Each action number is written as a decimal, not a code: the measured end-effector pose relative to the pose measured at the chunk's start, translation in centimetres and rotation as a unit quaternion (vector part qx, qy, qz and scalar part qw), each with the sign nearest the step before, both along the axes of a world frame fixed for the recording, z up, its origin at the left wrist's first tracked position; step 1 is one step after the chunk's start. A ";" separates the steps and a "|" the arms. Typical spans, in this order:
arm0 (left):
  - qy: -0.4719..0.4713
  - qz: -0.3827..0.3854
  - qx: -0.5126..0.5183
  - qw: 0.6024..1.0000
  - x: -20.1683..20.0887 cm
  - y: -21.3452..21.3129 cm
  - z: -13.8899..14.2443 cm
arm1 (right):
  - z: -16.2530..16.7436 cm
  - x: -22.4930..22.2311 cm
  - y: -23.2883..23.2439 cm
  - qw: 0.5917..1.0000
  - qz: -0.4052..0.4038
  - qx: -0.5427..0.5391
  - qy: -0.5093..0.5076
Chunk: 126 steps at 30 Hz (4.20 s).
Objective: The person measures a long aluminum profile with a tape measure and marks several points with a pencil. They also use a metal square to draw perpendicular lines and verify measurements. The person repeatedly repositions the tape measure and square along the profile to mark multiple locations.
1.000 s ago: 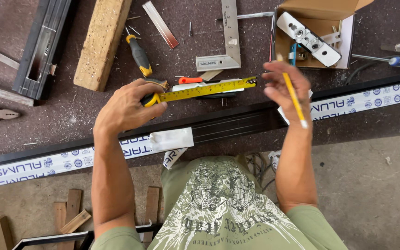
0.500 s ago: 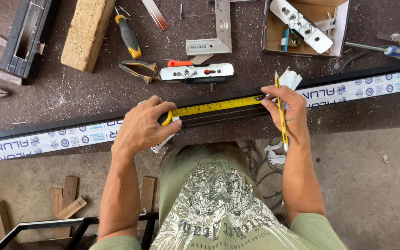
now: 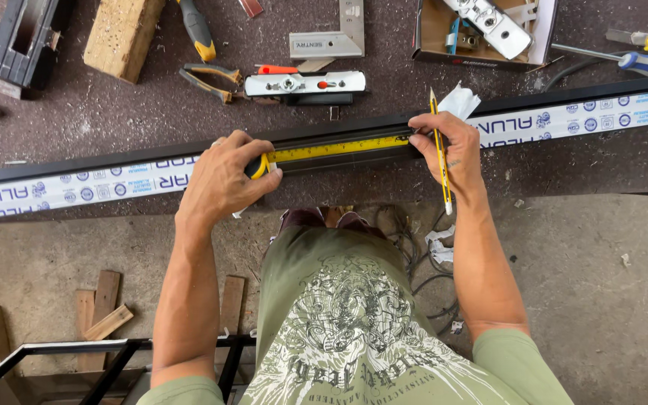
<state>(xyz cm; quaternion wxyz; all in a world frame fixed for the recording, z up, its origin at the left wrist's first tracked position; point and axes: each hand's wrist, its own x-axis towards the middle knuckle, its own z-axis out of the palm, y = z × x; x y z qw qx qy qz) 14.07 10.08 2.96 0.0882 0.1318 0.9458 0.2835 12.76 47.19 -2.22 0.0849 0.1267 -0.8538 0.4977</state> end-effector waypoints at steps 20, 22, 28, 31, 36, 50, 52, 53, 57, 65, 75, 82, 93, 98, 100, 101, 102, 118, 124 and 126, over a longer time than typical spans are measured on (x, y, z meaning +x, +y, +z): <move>0.045 0.024 -0.056 0.997 2.2 1.6 -1.3 | 0.6 1.6 -0.4 0.995 0.019 0.023 0.095; 0.070 0.017 -0.053 0.996 2.2 1.7 -1.4 | 0.4 1.6 -0.4 0.995 0.009 0.035 0.096; 0.117 0.008 -0.053 0.992 2.7 1.6 -1.8 | -0.3 1.8 -0.2 0.993 0.020 0.041 0.112; 0.132 0.005 -0.056 0.990 2.9 1.6 -2.0 | -0.6 1.8 0.0 0.993 0.019 0.048 0.110; 0.144 0.009 -0.051 0.988 3.2 1.5 -2.4 | -0.8 1.9 0.0 0.992 0.025 0.048 0.110; 0.164 0.015 -0.037 0.986 3.4 1.7 -3.5 | 0.0 1.8 -0.3 0.996 0.014 0.020 0.082; 0.170 0.008 -0.039 0.985 3.4 1.8 -3.7 | 0.2 1.9 -0.5 0.997 0.022 0.019 0.077; 0.173 0.007 -0.041 0.984 3.4 1.7 -3.7 | 0.3 1.9 -0.6 0.997 0.019 0.022 0.073; 0.163 0.018 -0.052 0.985 3.2 1.7 -3.7 | 0.5 1.8 -0.9 0.998 0.022 0.017 0.062; 0.141 0.018 -0.048 0.989 3.1 1.9 -3.5 | 0.0 1.8 -0.2 0.987 0.034 -0.148 0.049; 0.136 0.009 -0.060 0.989 3.0 1.7 -3.4 | -0.4 3.2 1.9 0.887 -0.072 -0.440 0.120; 0.143 0.009 -0.052 0.988 3.1 1.8 -3.4 | -0.7 6.1 2.4 0.906 -0.058 -0.410 0.087; 0.147 -0.002 -0.056 0.988 3.3 2.3 -2.6 | -0.9 4.6 1.4 0.986 -0.063 -0.151 0.038; 0.124 0.006 -0.067 0.990 3.3 2.5 -2.6 | -0.9 4.6 1.3 0.992 -0.089 -0.038 0.075; 0.123 0.005 -0.065 0.990 3.3 2.6 -2.8 | -0.9 4.8 1.3 0.991 -0.087 -0.014 0.097; 0.122 0.006 -0.065 0.990 3.3 2.6 -2.8 | -0.9 4.8 1.4 0.991 -0.087 -0.015 0.097; 0.123 0.004 -0.066 0.990 3.3 2.6 -2.9 | -1.0 4.9 1.4 0.991 -0.087 -0.016 0.097; 0.125 -0.004 -0.059 0.990 3.3 2.6 -2.7 | -1.2 5.1 1.6 0.994 -0.092 -0.008 0.058; 0.138 -0.007 -0.059 0.989 3.0 2.0 -3.2 | -0.8 6.2 1.5 0.984 -0.104 -0.020 0.146; 0.138 0.000 -0.063 0.988 2.6 1.8 -3.3 | -0.4 7.3 0.3 0.977 -0.105 -0.055 0.176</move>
